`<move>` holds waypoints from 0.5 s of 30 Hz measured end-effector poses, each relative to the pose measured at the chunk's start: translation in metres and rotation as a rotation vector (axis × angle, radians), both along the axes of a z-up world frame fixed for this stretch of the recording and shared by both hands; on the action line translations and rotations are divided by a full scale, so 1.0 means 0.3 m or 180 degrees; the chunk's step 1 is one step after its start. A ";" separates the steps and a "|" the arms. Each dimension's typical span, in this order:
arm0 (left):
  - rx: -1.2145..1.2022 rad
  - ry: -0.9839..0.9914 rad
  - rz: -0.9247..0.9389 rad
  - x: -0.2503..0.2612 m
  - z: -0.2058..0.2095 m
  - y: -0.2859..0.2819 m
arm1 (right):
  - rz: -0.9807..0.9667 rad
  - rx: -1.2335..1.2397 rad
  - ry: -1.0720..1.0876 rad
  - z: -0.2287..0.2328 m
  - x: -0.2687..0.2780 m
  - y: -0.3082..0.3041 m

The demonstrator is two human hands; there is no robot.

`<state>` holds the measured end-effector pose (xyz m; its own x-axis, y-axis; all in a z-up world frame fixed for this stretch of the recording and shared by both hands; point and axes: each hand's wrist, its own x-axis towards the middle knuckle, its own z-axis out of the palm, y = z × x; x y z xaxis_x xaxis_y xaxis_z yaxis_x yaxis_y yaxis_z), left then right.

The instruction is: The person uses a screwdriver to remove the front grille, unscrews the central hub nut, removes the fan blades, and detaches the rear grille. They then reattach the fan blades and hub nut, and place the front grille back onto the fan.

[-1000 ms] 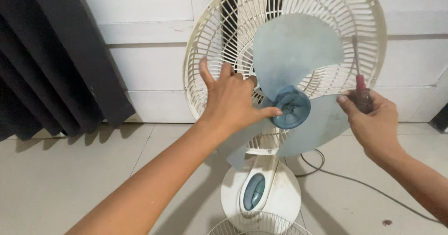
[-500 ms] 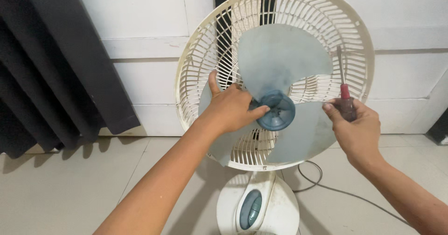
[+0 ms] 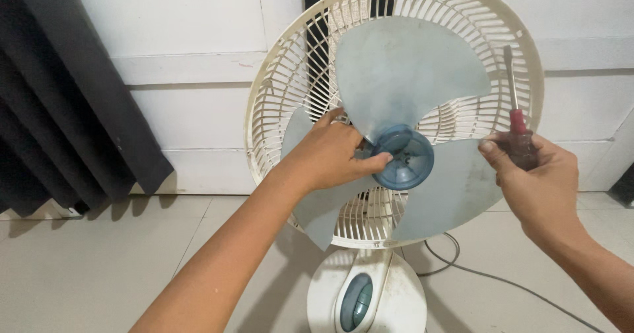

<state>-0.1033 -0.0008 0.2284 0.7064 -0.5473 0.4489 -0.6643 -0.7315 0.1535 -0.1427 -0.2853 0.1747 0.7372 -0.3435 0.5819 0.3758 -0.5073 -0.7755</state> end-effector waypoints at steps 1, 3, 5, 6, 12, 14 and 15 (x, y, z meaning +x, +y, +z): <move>-0.0118 -0.0159 -0.0170 0.010 -0.009 0.003 | 0.0007 0.0005 -0.0031 0.004 -0.001 -0.002; -0.0636 0.0669 -0.0207 0.032 -0.029 0.000 | 0.0016 0.0006 -0.0098 0.012 0.004 -0.003; -0.1102 0.1188 -0.0479 0.060 -0.043 -0.010 | -0.0034 -0.0094 -0.0128 0.016 0.020 -0.001; -0.1314 0.1296 -0.0721 0.071 -0.047 -0.018 | -0.0050 -0.0143 -0.0140 0.014 0.029 0.002; -0.0805 0.0401 -0.0426 0.046 -0.083 -0.013 | 0.0061 -0.0380 -0.0455 -0.027 0.032 -0.017; -0.0638 -0.0057 -0.0621 0.019 -0.113 -0.010 | 0.0207 -0.0360 -0.0577 -0.039 0.012 -0.047; -0.0619 -0.0227 -0.0739 0.008 -0.128 -0.010 | 0.0275 -0.0350 -0.0629 -0.043 0.005 -0.058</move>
